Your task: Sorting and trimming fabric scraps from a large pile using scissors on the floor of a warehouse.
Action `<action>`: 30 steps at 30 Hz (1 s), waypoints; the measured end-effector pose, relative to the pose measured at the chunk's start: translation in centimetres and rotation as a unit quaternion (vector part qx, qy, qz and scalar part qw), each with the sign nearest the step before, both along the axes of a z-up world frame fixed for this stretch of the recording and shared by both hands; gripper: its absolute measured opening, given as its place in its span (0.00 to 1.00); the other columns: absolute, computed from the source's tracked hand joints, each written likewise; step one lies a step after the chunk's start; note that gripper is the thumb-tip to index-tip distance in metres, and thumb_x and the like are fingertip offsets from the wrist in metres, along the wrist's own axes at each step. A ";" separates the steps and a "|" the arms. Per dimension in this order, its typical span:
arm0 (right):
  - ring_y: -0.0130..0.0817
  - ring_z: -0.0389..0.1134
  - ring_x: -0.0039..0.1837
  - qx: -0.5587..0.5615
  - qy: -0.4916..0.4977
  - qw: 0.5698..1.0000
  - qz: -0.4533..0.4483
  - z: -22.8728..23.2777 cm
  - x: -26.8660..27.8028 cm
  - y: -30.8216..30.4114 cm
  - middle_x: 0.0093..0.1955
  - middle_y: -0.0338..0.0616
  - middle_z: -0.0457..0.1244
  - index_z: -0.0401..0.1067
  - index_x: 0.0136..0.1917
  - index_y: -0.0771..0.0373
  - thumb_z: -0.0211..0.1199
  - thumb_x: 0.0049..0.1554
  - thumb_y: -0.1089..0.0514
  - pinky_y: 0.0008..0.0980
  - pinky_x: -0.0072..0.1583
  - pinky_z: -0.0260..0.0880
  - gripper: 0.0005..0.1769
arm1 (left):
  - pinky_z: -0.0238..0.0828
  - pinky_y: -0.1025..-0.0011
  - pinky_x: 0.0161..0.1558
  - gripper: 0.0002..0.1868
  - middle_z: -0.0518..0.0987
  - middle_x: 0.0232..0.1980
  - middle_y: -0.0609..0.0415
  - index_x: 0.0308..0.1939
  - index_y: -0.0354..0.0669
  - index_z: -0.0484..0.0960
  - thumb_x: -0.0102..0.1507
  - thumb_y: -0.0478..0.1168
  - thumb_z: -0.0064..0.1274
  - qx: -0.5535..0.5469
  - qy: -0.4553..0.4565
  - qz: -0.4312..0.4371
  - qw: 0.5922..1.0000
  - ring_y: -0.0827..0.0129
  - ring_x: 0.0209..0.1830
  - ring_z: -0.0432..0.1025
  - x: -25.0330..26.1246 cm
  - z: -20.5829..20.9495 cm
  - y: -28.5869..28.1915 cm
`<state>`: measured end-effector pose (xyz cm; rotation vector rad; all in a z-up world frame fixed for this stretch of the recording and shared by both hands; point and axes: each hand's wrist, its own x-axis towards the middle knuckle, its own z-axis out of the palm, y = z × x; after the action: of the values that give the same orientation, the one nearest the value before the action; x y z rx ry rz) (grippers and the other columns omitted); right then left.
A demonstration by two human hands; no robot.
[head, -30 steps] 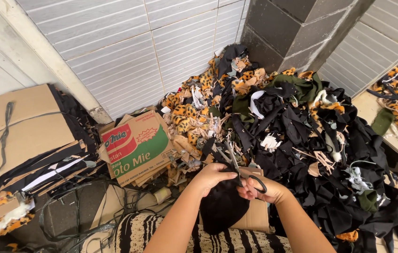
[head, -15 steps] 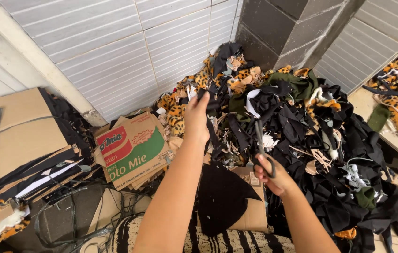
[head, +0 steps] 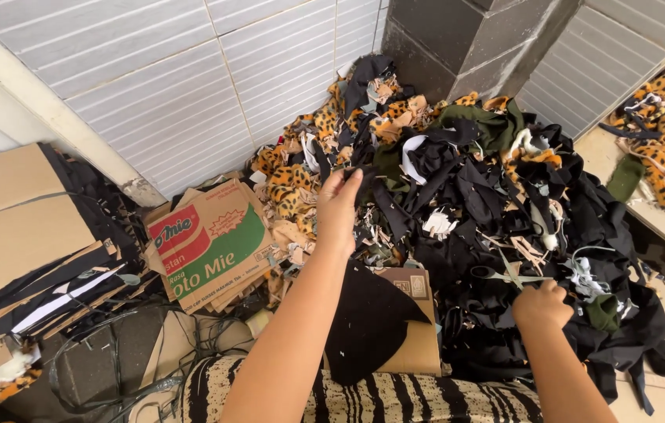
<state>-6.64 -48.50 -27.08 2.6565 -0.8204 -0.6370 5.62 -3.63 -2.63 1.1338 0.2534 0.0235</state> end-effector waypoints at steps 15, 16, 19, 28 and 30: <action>0.50 0.75 0.46 0.784 -0.112 0.486 -0.369 12.9 9.3 23.9 0.46 0.53 0.71 0.76 0.53 0.67 0.77 0.49 0.50 0.56 0.48 0.78 0.25 | 0.69 0.58 0.65 0.10 0.85 0.48 0.48 0.50 0.44 0.85 0.65 0.37 0.57 0.197 -0.190 -0.314 0.909 0.58 0.57 0.77 -15.2 0.7 0.1; 0.50 0.75 0.46 0.784 -0.111 0.486 -0.369 12.3 8.8 23.4 0.46 0.53 0.71 0.76 0.53 0.67 0.77 0.49 0.50 0.56 0.48 0.78 0.25 | 0.69 0.58 0.65 0.10 0.85 0.48 0.48 0.50 0.44 0.85 0.65 0.37 0.57 0.196 -0.189 -0.313 0.910 0.58 0.57 0.77 -16.5 0.8 0.5; 0.47 0.72 0.58 0.769 -0.121 0.532 -0.332 11.0 7.3 22.3 0.56 0.54 0.70 0.75 0.60 0.63 0.65 0.54 0.60 0.54 0.65 0.71 0.19 | 0.80 0.72 0.56 0.08 0.85 0.49 0.54 0.50 0.46 0.82 0.67 0.35 0.52 0.299 -0.145 -0.417 0.846 0.69 0.48 0.79 -19.9 -1.6 1.0; 0.47 0.56 0.79 0.592 -0.197 0.694 -0.359 10.6 3.6 23.5 0.79 0.51 0.56 0.62 0.78 0.57 0.61 0.62 0.64 0.43 0.76 0.60 0.32 | 0.67 0.55 0.65 0.15 0.80 0.57 0.49 0.54 0.42 0.83 0.65 0.32 0.47 0.350 -0.173 -0.540 0.746 0.57 0.60 0.71 -23.4 -12.0 -0.4; 0.47 0.66 0.69 0.590 -0.221 0.700 -0.337 13.6 3.6 24.4 0.70 0.48 0.65 0.67 0.75 0.53 0.56 0.65 0.56 0.44 0.67 0.68 0.24 | 0.65 0.54 0.65 0.15 0.80 0.53 0.49 0.53 0.40 0.83 0.66 0.31 0.44 0.370 -0.252 -0.509 0.735 0.56 0.57 0.72 -23.4 -12.5 -0.8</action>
<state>-3.07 -24.10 -13.45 3.6720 -2.2103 -0.9001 -17.76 -4.43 -15.13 1.8808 -0.9850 -0.5877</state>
